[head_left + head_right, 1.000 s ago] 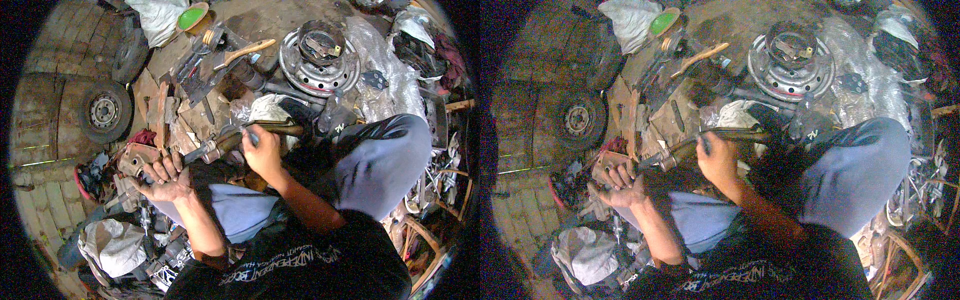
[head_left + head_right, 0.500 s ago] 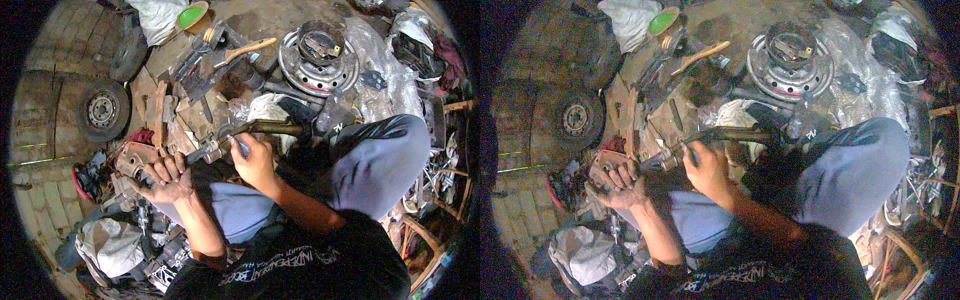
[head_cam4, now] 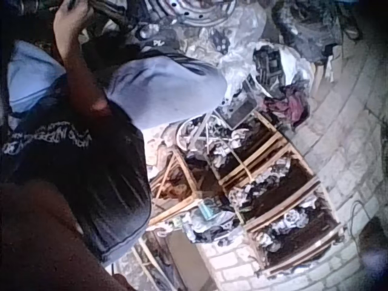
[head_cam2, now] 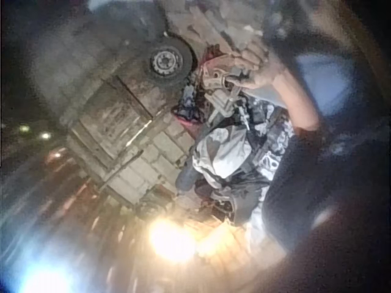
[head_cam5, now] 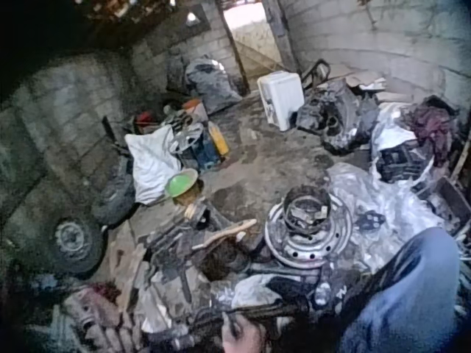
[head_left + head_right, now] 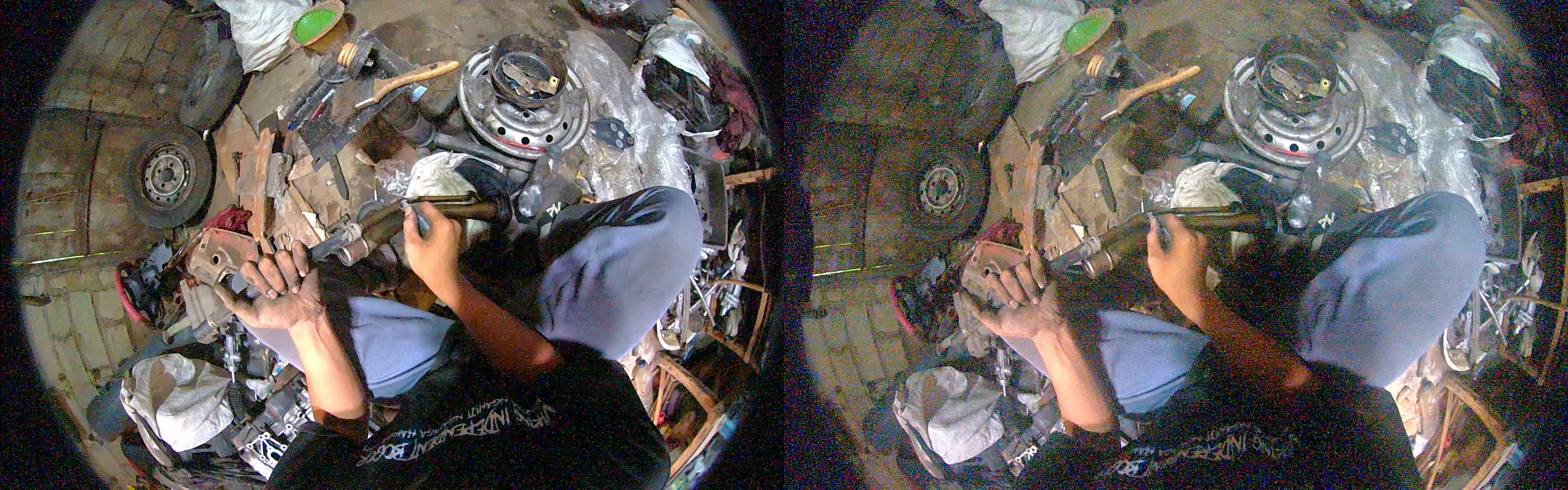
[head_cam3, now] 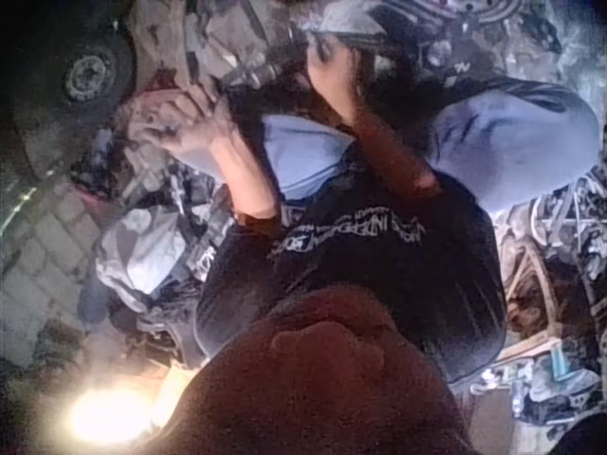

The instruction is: The person sits on the floor and works on a curved metal pipe. They use a hammer to strike the pipe, scrape its surface with a tool, and apply liquid from a plastic bottle. The person continues to hammer and scrape the pipe repeatedly.

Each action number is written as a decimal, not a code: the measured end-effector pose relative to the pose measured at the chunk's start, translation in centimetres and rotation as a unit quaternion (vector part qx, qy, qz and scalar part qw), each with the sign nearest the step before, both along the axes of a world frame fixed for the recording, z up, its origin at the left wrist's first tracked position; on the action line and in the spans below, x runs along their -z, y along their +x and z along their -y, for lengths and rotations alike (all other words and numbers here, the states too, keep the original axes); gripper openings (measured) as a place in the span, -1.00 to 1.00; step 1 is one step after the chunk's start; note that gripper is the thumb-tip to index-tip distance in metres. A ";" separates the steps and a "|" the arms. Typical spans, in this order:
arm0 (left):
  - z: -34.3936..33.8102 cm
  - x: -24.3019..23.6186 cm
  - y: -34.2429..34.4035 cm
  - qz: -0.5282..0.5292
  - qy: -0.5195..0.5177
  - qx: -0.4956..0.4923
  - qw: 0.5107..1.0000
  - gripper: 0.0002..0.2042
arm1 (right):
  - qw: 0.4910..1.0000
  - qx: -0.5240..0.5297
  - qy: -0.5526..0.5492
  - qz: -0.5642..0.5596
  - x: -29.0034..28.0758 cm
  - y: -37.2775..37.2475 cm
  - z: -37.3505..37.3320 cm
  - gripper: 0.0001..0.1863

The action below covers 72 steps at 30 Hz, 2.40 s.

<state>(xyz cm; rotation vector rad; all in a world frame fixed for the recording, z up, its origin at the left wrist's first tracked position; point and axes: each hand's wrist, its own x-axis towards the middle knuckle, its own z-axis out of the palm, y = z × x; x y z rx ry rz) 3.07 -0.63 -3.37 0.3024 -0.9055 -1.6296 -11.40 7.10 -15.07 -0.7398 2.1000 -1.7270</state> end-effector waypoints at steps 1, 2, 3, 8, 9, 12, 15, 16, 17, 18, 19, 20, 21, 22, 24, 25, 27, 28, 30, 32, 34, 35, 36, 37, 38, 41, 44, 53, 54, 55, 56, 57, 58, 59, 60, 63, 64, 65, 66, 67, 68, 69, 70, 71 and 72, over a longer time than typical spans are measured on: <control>0.0 0.0 0.0 -0.006 -0.008 0.018 1.000 -0.37 | 1.000 -0.013 -0.003 -0.024 -0.3 0.3 -0.3 -0.87; 0.0 0.0 -0.1 -0.012 -0.016 0.036 0.999 -0.37 | 0.998 -0.027 -0.005 -0.049 -0.6 0.9 -0.5 -0.88; 0.0 -0.1 -0.3 -0.016 -0.016 0.036 0.999 -0.37 | 0.997 -0.048 -0.041 -0.040 -1.1 1.7 -0.4 -0.89; -0.1 -0.3 -0.6 -0.006 0.030 -0.005 1.000 -0.37 | 0.999 -0.037 0.023 0.033 -1.4 0.8 -0.1 -0.86; -0.1 -0.3 -0.5 -0.006 0.026 -0.003 1.000 -0.36 | 0.999 -0.021 0.002 0.034 -1.3 0.0 -0.2 -0.84; -0.3 -0.6 -0.5 -0.027 0.013 0.039 0.999 -0.37 | 0.998 -0.015 0.057 -0.011 -0.2 -0.6 -0.3 -0.86; -0.2 -0.1 0.1 -0.015 0.032 0.015 0.999 -0.36 | 0.996 -0.087 -0.034 -0.003 -2.8 0.3 -0.8 -0.88; -0.3 -0.2 0.3 -0.015 0.022 0.027 0.999 -0.36 | 0.994 -0.084 -0.061 -0.024 -3.2 1.1 -0.8 -0.87; -0.2 -0.2 0.3 -0.015 0.008 0.035 0.999 -0.36 | 0.995 -0.085 -0.047 -0.004 -3.4 1.1 -0.8 -0.86; -0.1 -0.2 0.1 -0.015 -0.007 0.044 0.999 -0.36 | 0.995 -0.087 -0.034 0.016 -3.5 0.9 -0.9 -0.86; 0.1 -0.2 -0.2 -0.017 -0.022 0.056 0.998 -0.36 | 0.998 -0.059 -0.011 0.030 -2.0 0.5 -0.6 -0.85; 0.1 -0.3 0.0 -0.021 -0.023 0.063 0.998 -0.36 | 0.998 -0.033 0.013 0.044 -1.3 -0.4 -0.1 -0.83; 0.3 -0.3 0.4 -0.026 -0.024 0.069 0.997 -0.36 | 0.993 -0.072 0.077 0.061 -0.6 -1.9 -0.4 -0.81; 0.5 -0.3 0.2 -0.032 -0.027 0.083 0.996 -0.37 | 0.997 -0.033 0.065 -0.005 3.4 -2.5 -0.1 -0.79; 0.8 -0.4 0.6 -0.064 -0.028 0.101 0.992 -0.38 | 0.994 -0.047 0.070 0.067 4.6 -3.6 -0.3 -0.78; 1.0 -0.2 0.9 -0.062 -0.039 0.105 0.992 -0.38 | 0.994 -0.048 0.061 0.071 4.2 -3.9 -0.1 -0.78; 1.3 0.0 1.4 -0.065 -0.057 0.110 0.990 -0.38 | 0.994 -0.060 0.047 0.082 2.2 -4.5 0.0 -0.78; 1.4 -0.1 1.6 -0.069 -0.065 0.113 0.989 -0.38 | 0.993 -0.069 0.038 0.089 1.1 -4.7 -0.1 -0.79; 2.2 0.0 2.7 -0.066 -0.111 0.151 0.980 -0.44 | 0.991 -0.086 0.018 0.102 -0.3 -5.1 -0.1 -0.80; 3.4 0.3 5.9 -0.051 -0.185 0.221 0.956 -0.35 | 0.992 -0.087 -0.019 0.092 -0.4 -4.8 -0.2 -0.81; 3.2 0.4 7.4 -0.062 -0.193 0.247 0.948 -0.23 | 0.992 -0.098 -0.031 0.075 -0.4 -4.3 -0.2 -0.80; 3.3 0.2 7.8 -0.068 -0.198 0.261 0.942 -0.16 | 0.992 -0.108 -0.024 0.063 -0.1 -4.0 -0.2 -0.79; 3.8 0.3 7.9 -0.080 -0.201 0.298 0.930 -0.14 | 0.991 -0.119 -0.018 0.051 0.0 -3.7 -0.1 -0.78; 4.1 0.2 8.1 -0.089 -0.204 0.330 0.917 -0.13 | 0.991 -0.130 -0.004 0.032 -0.4 -3.3 -0.2 -0.81; 5.2 0.4 8.0 -0.093 -0.230 0.380 0.891 -0.12 | 0.989 -0.140 -0.006 0.045 -0.7 -2.9 -0.3 -0.82; 5.4 0.3 7.6 -0.074 -0.249 0.425 0.867 -0.09 | 0.989 -0.134 -0.021 0.055 -0.9 -1.8 -0.3 -0.83; 3.7 -0.9 5.9 0.097 -0.119 0.179 0.972 -0.07 | 0.990 -0.130 0.013 0.042 -0.6 -1.6 -0.4 -0.85; -2.0 -6.2 -3.4 0.133 0.263 -0.445 0.846 0.00 | 0.989 -0.148 -0.015 -0.008 -3.9 0.6 -3.1 -0.89; -2.2 -6.3 -3.5 0.130 0.273 -0.440 0.846 0.00 | 0.991 -0.135 0.009 -0.012 -3.8 0.5 -3.5 -0.89; -2.5 -6.6 -3.8 0.123 0.278 -0.437 0.846 0.00 | 0.993 -0.101 0.009 -0.059 -3.2 0.3 -3.4 -0.86; -2.5 -6.6 -3.9 0.120 0.280 -0.438 0.846 0.00 | 0.993 -0.115 0.040 -0.001 -2.8 -0.1 -3.7 -0.85; -2.6 -6.6 -3.9 0.116 0.282 -0.440 0.845 0.00 | 0.992 -0.113 0.055 -0.010 -2.6 -0.2 -4.1 -0.85; -2.6 -6.6 -4.0 0.113 0.285 -0.441 0.843 -0.01 | 0.991 -0.110 0.070 -0.021 -3.0 -0.4 -4.4 -0.86; -2.9 -6.9 -4.1 0.108 0.293 -0.441 0.842 -0.01 | 0.991 -0.125 0.050 -0.024 -3.5 -0.2 -4.7 -0.86; -3.1 -6.8 -4.2 0.101 0.299 -0.451 0.835 -0.11 | 0.989 -0.140 0.029 -0.028 -4.1 0.4 -4.9 -0.86; -3.5 -6.0 -4.1 0.078 0.309 -0.508 0.801 -0.36 | 0.983 -0.175 -0.035 -0.042 -6.7 1.3 -6.0 -0.88; -3.6 -5.3 -3.0 0.086 0.278 -0.454 0.842 -0.36 | 0.982 -0.180 -0.049 -0.036 -7.0 1.4 -6.2 -0.88; -3.8 -4.6 -1.3 0.094 0.245 -0.398 0.879 -0.36 | 0.987 -0.154 -0.021 -0.029 -6.0 1.5 -6.2 -0.89; -3.5 -3.9 -0.4 0.079 0.202 -0.324 0.921 -0.36 | 0.992 -0.127 0.007 -0.021 -4.1 1.4 -6.1 -0.89; -3.4 -3.5 0.5 0.065 0.159 -0.246 0.954 -0.37 | 0.994 -0.104 0.034 -0.016 -3.0 1.1 -6.1 -0.89; -3.1 -3.1 1.2 0.055 0.119 -0.164 0.978 -0.37 | 0.989 -0.119 0.085 -0.016 -3.3 0.3 -6.2 -0.90; -1.4 -1.6 3.3 0.001 0.014 0.030 0.999 -0.38 | 0.989 -0.121 0.078 -0.027 -3.5 0.6 -6.4 -0.90; -2.2 -2.4 2.4 0.000 0.042 -0.026 0.999 -0.40 | 0.989 -0.125 0.071 -0.039 -3.7 1.2 -6.5 -0.91; -2.9 -3.0 1.3 0.002 0.070 -0.079 0.994 -0.40 | 0.987 -0.147 0.037 -0.046 -4.5 1.6 -6.7 -0.91; -3.6 -3.7 0.1 0.005 0.097 -0.129 0.987 -0.39 | 0.984 -0.168 0.002 -0.054 -5.5 1.9 -6.8 -0.92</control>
